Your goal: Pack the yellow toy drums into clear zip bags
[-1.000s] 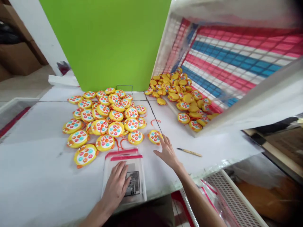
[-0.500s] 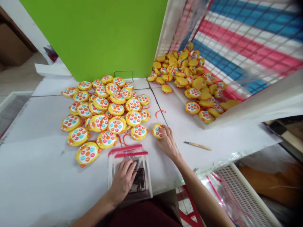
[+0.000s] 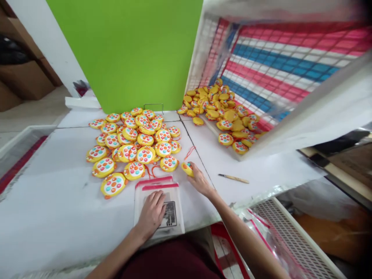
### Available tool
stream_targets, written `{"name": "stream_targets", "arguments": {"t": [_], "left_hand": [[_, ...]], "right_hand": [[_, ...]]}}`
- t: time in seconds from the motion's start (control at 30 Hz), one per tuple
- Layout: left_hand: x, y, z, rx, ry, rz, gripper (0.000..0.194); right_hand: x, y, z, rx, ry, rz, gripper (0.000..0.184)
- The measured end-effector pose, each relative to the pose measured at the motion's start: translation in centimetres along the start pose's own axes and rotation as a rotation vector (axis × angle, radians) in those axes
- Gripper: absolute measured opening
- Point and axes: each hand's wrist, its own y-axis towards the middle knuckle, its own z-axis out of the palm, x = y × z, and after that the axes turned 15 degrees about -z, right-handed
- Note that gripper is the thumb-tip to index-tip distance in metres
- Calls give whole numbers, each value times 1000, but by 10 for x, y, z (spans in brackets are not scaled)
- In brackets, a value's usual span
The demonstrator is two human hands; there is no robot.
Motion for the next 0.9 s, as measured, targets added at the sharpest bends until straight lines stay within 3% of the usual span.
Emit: {"name": "stream_targets", "arguments": {"t": [0.1, 0.2, 0.3, 0.43, 0.5, 0.6, 0.73, 0.9], "left_hand": [[1, 1, 1, -18, -17, 6, 29], [2, 2, 2, -10, -86, -17, 30], [-1, 4, -3, 32, -224, -127, 30], [-15, 9, -27, 13, -419, -323, 45], [-24, 14, -40, 46, -451, -287, 47], [-31, 19, -53, 147, -495, -258, 35], [-32, 18, -57, 216, -536, -326, 26], [-34, 15, -49, 217, -535, -288, 26]], "right_hand": [[22, -21, 4, -33, 112, 48, 50], [41, -35, 7, -72, 408, 120, 47], [56, -44, 5, -128, 595, 166, 46], [74, -48, -1, -97, 497, 100, 37], [82, -49, -3, -54, 469, 5, 36], [92, -49, 0, -32, 500, -51, 32], [99, -49, 5, -9, 537, -32, 23], [101, -43, 3, 50, 478, -39, 19]]}}
